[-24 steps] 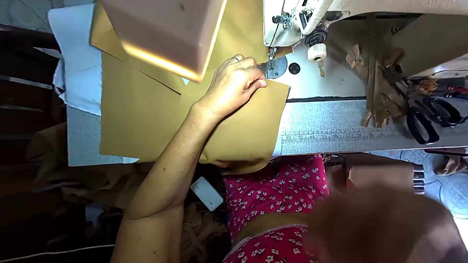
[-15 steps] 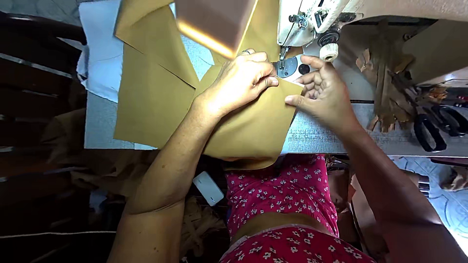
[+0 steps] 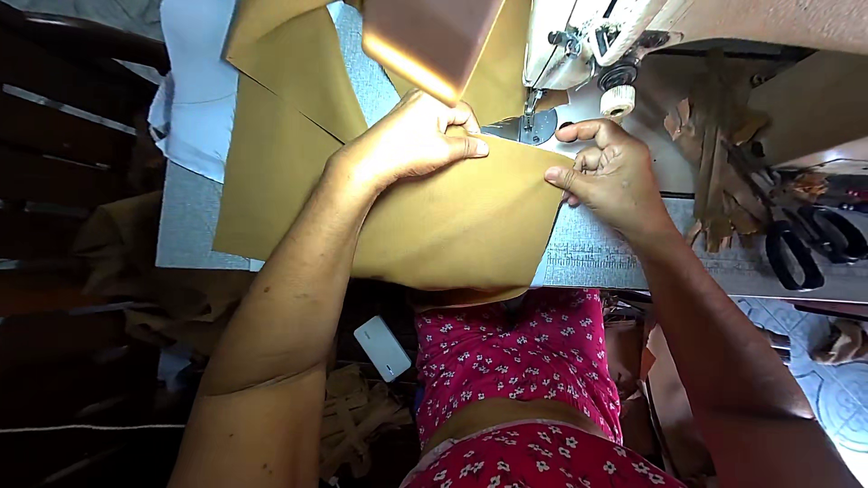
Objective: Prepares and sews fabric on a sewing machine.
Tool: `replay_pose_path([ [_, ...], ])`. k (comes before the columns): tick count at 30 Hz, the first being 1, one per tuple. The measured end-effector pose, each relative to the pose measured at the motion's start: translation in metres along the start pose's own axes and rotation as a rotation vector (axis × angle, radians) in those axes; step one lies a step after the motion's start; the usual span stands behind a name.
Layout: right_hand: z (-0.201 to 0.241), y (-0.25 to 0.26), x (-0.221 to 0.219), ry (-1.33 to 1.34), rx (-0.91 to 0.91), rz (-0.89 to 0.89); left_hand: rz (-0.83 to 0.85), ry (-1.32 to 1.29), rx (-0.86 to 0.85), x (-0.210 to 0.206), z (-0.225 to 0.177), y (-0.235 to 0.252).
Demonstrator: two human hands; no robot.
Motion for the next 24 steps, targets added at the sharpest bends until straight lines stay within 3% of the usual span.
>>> replay_pose_path([
  [9, 0.004, 0.016, -0.001, -0.242, -0.206, 0.032, 0.141, 0.187, 0.08, -0.008, -0.009, 0.033],
  [16, 0.007, 0.025, -0.006, -0.604, -0.048, 0.057, 0.061, 0.293, 0.071, -0.015, -0.018, 0.036],
  [18, 0.006, 0.024, -0.004, -0.667, -0.033, 0.053, -0.03, 0.293, -0.005, -0.019, -0.022, 0.029],
  [22, -0.002, 0.019, -0.003, -0.659, 0.127, 0.0, -0.245, 0.382, -0.427, -0.041, -0.029, 0.013],
  [24, -0.004, 0.016, -0.004, -0.632, 0.211, -0.025, -0.277, 0.467, -0.45, -0.052, -0.031, 0.006],
])
Point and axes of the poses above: each hand's wrist, its own y-axis towards the middle knuckle, its own x-axis out of the back of the hand, z = x × y, the point moved 4 cm from there along y, towards the middle knuckle, and after that the axes turned 8 degrees about -z, right-handed, at the moved point
